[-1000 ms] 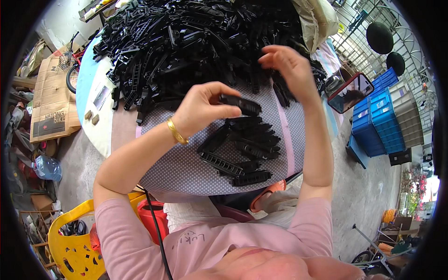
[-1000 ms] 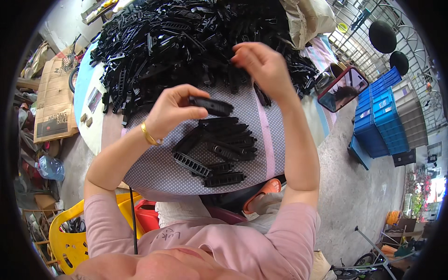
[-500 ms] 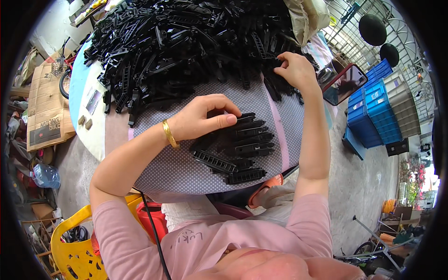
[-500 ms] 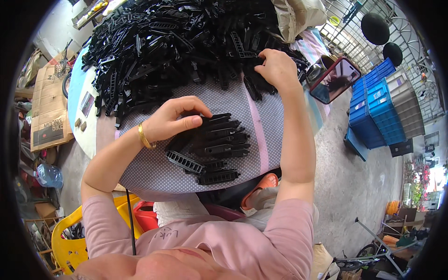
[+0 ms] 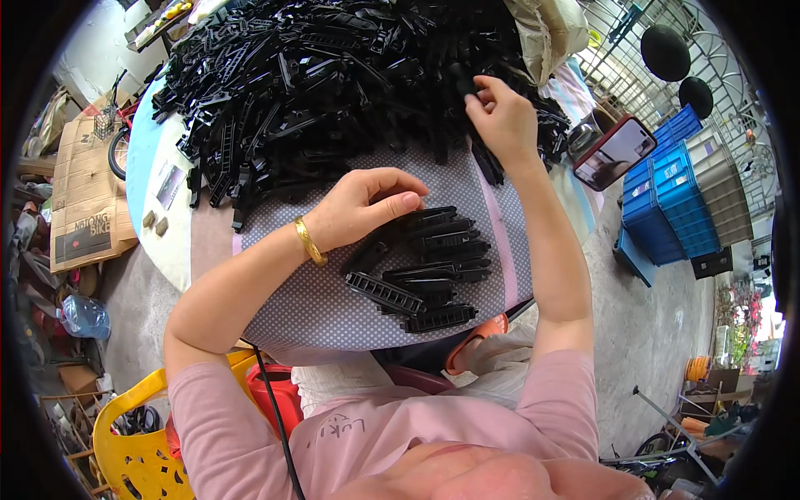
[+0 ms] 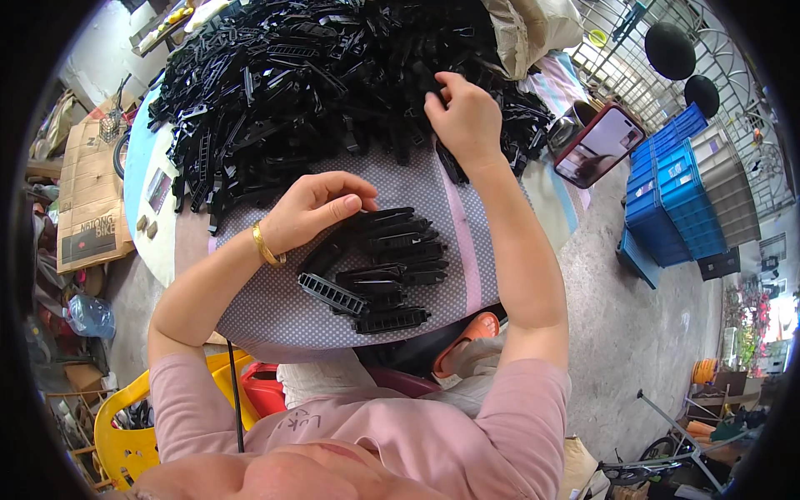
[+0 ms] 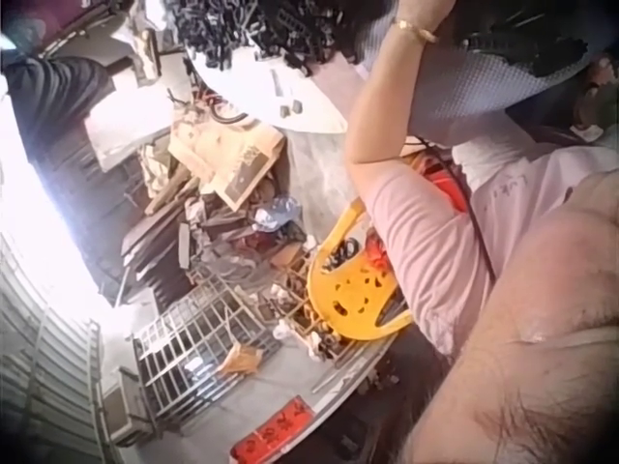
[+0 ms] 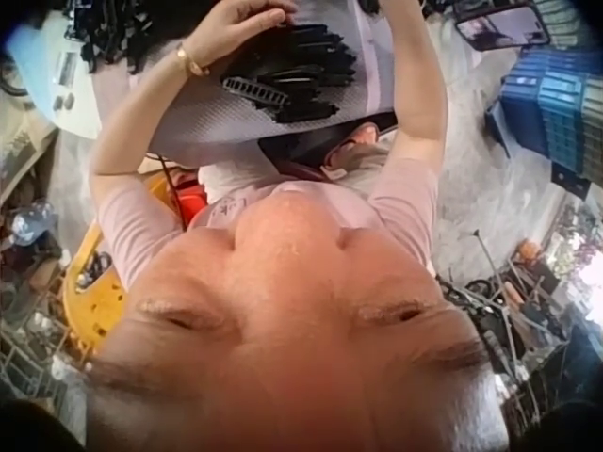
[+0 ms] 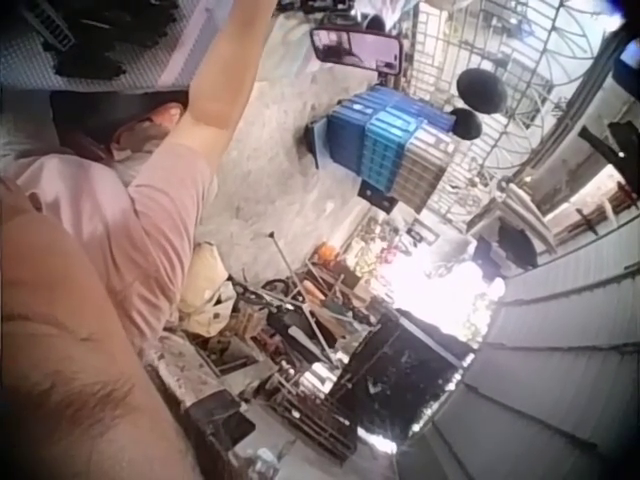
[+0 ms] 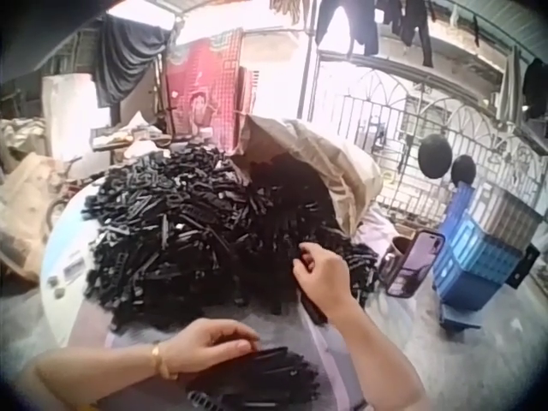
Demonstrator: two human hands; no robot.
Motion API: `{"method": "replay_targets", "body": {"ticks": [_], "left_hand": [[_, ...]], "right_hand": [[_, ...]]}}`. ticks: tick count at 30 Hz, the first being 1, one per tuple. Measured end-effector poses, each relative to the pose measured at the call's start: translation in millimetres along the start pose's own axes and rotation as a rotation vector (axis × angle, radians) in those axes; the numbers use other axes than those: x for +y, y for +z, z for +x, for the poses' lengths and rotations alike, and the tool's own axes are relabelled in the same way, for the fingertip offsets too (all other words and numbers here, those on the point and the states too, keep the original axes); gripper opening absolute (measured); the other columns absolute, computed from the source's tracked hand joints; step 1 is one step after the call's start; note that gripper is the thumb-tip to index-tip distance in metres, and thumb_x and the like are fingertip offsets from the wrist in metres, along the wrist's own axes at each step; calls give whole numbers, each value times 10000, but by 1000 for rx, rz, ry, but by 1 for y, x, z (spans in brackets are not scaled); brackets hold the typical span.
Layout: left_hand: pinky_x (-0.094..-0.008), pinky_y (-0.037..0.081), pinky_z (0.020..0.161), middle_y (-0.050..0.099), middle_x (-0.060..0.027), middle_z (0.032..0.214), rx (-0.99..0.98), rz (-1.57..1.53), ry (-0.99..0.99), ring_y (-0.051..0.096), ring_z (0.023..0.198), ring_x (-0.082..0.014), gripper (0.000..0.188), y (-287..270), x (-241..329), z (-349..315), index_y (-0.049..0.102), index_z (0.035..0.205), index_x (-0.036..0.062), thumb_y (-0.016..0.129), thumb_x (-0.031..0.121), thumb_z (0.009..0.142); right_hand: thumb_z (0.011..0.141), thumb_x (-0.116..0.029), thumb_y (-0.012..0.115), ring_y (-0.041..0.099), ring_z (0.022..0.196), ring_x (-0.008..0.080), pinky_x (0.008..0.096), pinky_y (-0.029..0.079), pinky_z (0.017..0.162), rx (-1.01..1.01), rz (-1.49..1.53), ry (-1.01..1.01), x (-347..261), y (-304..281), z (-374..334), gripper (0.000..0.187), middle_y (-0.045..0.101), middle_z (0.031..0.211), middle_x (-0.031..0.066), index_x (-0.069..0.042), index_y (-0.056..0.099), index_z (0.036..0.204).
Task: Sorting and inspecting black plastic components from a large pile onto a small tray.
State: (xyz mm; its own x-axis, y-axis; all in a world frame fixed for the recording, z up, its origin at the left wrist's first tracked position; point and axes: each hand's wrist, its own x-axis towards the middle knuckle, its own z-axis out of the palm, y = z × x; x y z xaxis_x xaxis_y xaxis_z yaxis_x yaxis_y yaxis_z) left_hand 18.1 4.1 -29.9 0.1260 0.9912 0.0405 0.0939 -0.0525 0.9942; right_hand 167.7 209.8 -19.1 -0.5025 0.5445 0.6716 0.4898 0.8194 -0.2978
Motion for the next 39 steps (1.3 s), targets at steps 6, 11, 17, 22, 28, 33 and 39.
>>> {"method": "replay_targets", "body": {"ticks": [6,11,17,22,28,33,39], "left_hand": [[-310,476,886,525,-115,1203,169,-134,87,580,993,-171,499,0,-8,4,379,1322,17,566,209,901],[-341,505,876,527,-123,1208,234,-436,58,581,1020,-186,389,-2,-9,3,413,1285,35,521,124,921],[-281,520,812,616,-54,977,344,-380,45,609,907,-150,281,2,-6,8,554,1116,21,616,138,869],[-269,532,761,607,-40,944,345,-413,-7,611,834,-123,289,3,-4,6,567,1106,33,644,144,850],[-235,521,686,604,-16,903,333,-282,-12,589,786,-88,315,5,1,5,571,1108,46,665,179,838],[-217,501,647,605,0,884,324,-208,-36,570,777,-69,334,4,-1,5,572,1109,47,679,191,827],[-225,514,689,611,-13,887,329,-207,-20,580,790,-80,324,4,-3,5,573,1086,40,692,166,812]], "right_hand": [[828,-65,587,635,810,116,221,493,730,-546,869,338,-41,-33,3,245,682,868,74,63,608,1035],[838,-104,630,603,800,98,225,488,709,-706,897,-9,-59,-18,-17,184,660,868,48,25,651,968],[815,-278,645,615,766,231,311,487,691,90,23,-18,7,-1,7,314,652,839,107,-14,646,985],[736,-415,666,598,820,281,384,483,728,26,-296,40,24,14,12,474,648,854,94,-44,636,1029],[683,-393,664,586,939,290,388,476,809,27,-346,174,22,23,20,450,644,984,111,-64,654,989],[682,-320,653,571,947,289,422,456,796,49,-275,167,19,26,20,343,629,942,101,-85,651,933],[691,-367,697,613,794,282,373,489,702,39,-178,199,18,23,22,368,635,856,108,-40,643,853]]}}
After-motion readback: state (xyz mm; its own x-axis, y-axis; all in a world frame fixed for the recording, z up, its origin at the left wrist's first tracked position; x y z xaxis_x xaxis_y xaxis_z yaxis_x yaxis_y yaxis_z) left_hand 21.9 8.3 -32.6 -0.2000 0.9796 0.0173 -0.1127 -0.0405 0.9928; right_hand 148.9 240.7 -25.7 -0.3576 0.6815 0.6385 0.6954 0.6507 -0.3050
